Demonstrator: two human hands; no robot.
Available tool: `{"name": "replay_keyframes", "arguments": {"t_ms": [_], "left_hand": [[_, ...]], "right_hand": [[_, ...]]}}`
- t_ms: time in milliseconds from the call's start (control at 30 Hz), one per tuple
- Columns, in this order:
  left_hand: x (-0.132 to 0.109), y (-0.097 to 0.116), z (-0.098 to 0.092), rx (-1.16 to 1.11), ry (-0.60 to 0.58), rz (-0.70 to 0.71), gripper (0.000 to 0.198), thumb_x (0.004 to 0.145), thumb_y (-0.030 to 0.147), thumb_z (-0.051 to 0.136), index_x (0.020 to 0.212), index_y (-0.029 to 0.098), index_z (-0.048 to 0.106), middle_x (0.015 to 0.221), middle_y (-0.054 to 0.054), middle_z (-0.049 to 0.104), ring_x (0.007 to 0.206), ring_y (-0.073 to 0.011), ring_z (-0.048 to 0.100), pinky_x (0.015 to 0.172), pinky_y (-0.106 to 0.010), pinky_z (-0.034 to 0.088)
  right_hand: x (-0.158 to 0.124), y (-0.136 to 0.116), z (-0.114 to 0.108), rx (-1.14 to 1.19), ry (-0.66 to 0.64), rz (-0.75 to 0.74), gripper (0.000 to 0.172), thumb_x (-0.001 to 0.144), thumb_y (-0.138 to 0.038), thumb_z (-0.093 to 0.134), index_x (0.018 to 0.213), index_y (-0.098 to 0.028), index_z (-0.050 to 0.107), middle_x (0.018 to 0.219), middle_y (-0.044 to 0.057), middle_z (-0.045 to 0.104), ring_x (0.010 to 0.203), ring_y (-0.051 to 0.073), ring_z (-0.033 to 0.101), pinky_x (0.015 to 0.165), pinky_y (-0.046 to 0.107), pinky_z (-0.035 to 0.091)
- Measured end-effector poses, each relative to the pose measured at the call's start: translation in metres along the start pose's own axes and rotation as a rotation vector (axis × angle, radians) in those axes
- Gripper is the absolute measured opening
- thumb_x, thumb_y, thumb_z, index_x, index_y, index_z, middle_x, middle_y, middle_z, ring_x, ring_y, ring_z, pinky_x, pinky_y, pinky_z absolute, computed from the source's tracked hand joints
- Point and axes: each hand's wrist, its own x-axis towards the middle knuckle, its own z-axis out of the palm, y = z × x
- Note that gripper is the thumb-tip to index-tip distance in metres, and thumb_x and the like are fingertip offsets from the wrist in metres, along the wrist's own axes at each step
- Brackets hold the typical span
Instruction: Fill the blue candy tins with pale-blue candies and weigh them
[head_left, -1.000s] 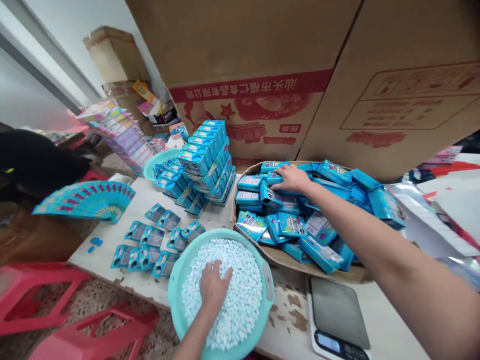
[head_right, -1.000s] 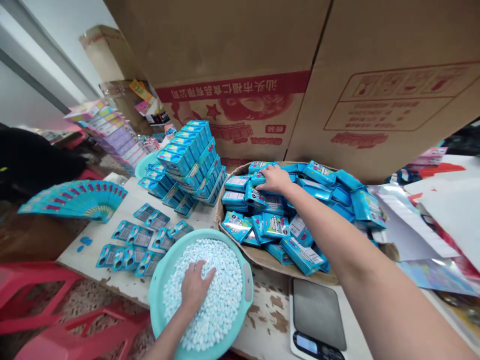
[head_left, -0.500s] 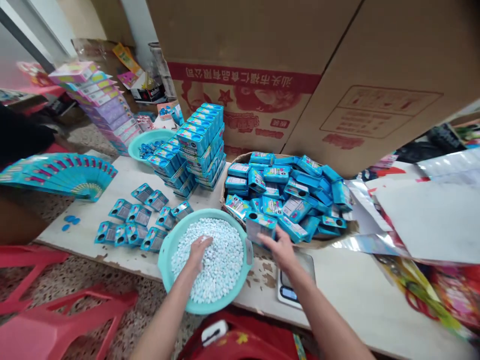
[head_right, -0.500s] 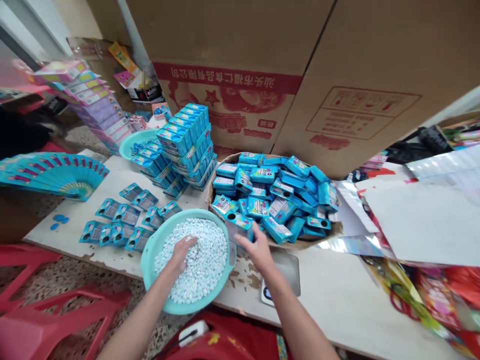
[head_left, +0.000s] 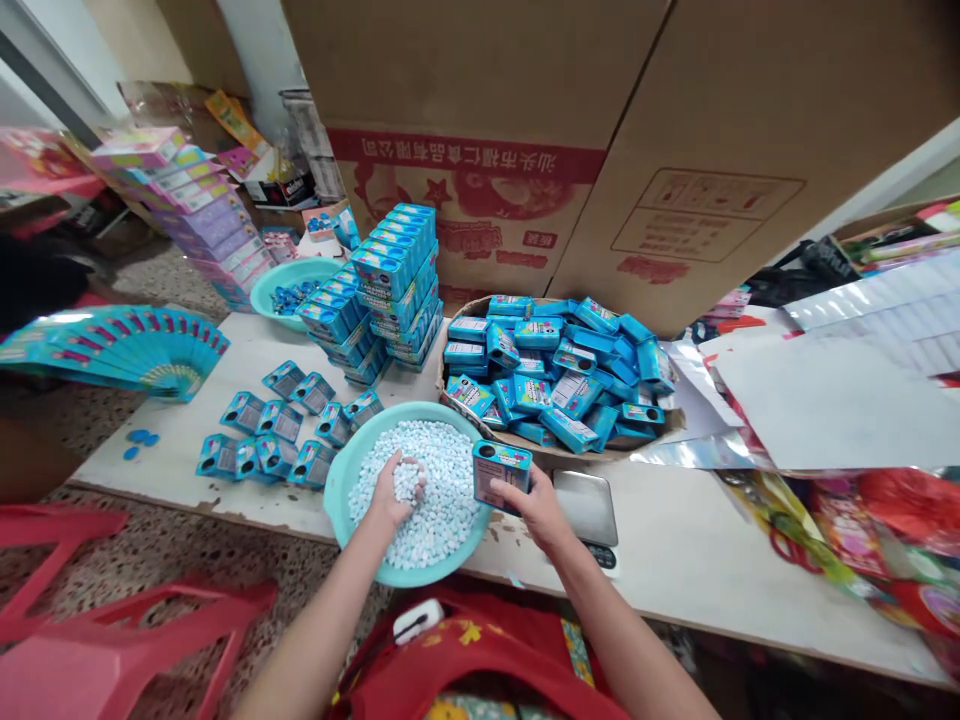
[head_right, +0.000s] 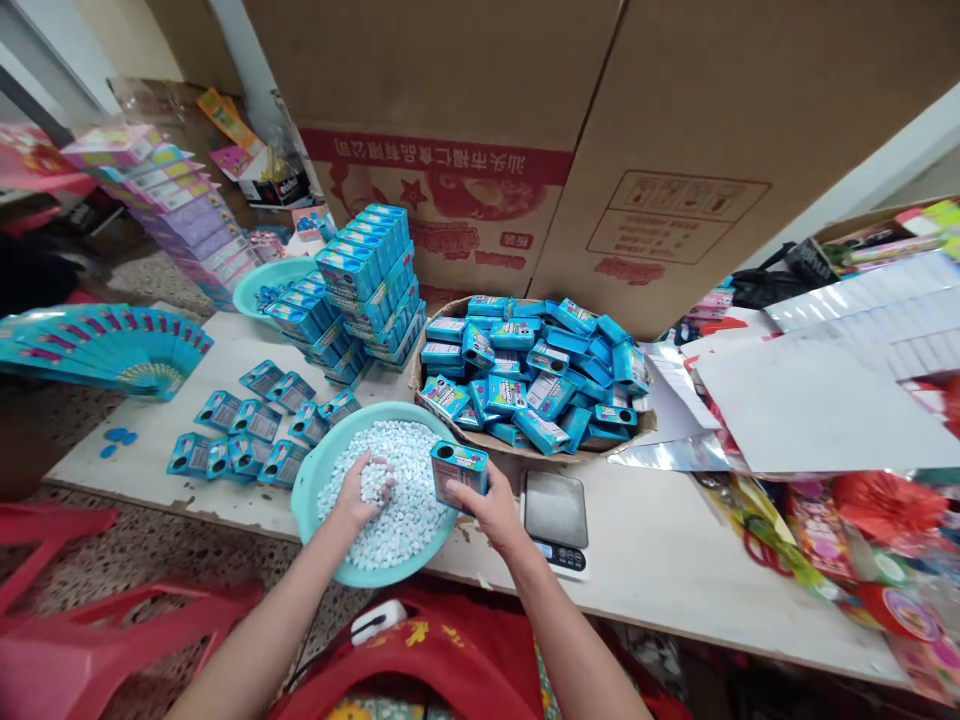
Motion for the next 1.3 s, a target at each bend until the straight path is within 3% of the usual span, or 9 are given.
{"name": "replay_keyframes", "arguments": {"t_ms": [133,267,367,433,633,900,1133,1300], "left_hand": [[-0.019,0.01,0.019,-0.114,-0.083,-0.024,0.02,0.073,0.034,0.061,0.072,0.018,0.049,0.061,0.0,0.054,0.044,-0.0103,0.052,0.036,-0.017,0.035],[-0.036,0.016,0.05,-0.113,-0.153,0.219,0.026,0.068,0.037,0.066,0.07,0.016,0.051,0.059,0.0,0.054,0.049,-0.0134,0.057,0.042,-0.021,0.042],[-0.037,0.013,0.064,-0.07,-0.042,0.409,0.028,0.063,0.036,0.071,0.067,0.014,0.053,0.061,0.0,0.057,0.055,-0.0153,0.061,0.054,-0.027,0.05],[-0.035,0.011,0.066,-0.055,0.001,0.484,0.03,0.062,0.037,0.072,0.068,0.014,0.053,0.061,0.001,0.057,0.053,-0.0148,0.061,0.055,-0.027,0.05],[-0.031,0.01,0.065,-0.015,-0.018,0.576,0.032,0.064,0.039,0.072,0.072,0.015,0.053,0.062,0.003,0.057,0.051,-0.0125,0.059,0.053,-0.024,0.047],[-0.025,0.013,0.069,0.038,-0.004,0.64,0.031,0.065,0.037,0.072,0.071,0.016,0.05,0.06,0.003,0.054,0.047,-0.0112,0.055,0.047,-0.022,0.042],[-0.028,0.017,0.075,0.102,-0.007,0.674,0.027,0.068,0.036,0.07,0.074,0.016,0.053,0.063,0.002,0.055,0.05,-0.0107,0.055,0.051,-0.023,0.042],[-0.025,0.015,0.079,0.155,-0.023,0.741,0.027,0.071,0.038,0.068,0.065,0.016,0.053,0.057,0.002,0.054,0.051,-0.0104,0.053,0.055,-0.024,0.043]], "right_hand": [[0.001,0.007,0.014,-0.297,0.014,-0.11,0.039,0.07,-0.042,0.071,0.101,-0.019,0.062,0.097,0.004,0.069,0.088,0.023,0.062,0.083,0.038,0.049],[0.004,0.018,0.04,-0.516,-0.044,-0.247,0.036,0.071,-0.039,0.07,0.101,-0.02,0.061,0.096,0.004,0.066,0.088,0.023,0.061,0.082,0.036,0.047],[0.007,0.024,0.054,-0.573,-0.038,-0.343,0.032,0.073,-0.037,0.07,0.099,-0.021,0.06,0.097,0.005,0.065,0.092,0.024,0.06,0.083,0.036,0.046],[0.009,0.026,0.059,-0.603,-0.029,-0.395,0.031,0.073,-0.036,0.07,0.099,-0.022,0.06,0.098,0.006,0.063,0.095,0.024,0.058,0.085,0.037,0.046],[0.012,0.021,0.064,-0.666,-0.093,-0.42,0.029,0.073,-0.024,0.067,0.101,-0.022,0.06,0.099,0.006,0.064,0.095,0.025,0.058,0.085,0.039,0.046],[0.02,0.015,0.066,-0.636,-0.096,-0.357,0.032,0.072,-0.032,0.071,0.101,-0.022,0.062,0.1,0.005,0.066,0.094,0.025,0.061,0.084,0.036,0.047],[0.022,0.009,0.065,-0.642,-0.062,-0.343,0.031,0.072,-0.03,0.071,0.102,-0.023,0.063,0.1,0.005,0.067,0.095,0.025,0.061,0.085,0.037,0.046],[0.026,0.008,0.061,-0.641,-0.04,-0.346,0.03,0.072,-0.028,0.07,0.101,-0.023,0.063,0.1,0.004,0.067,0.094,0.024,0.061,0.085,0.037,0.046]]}}
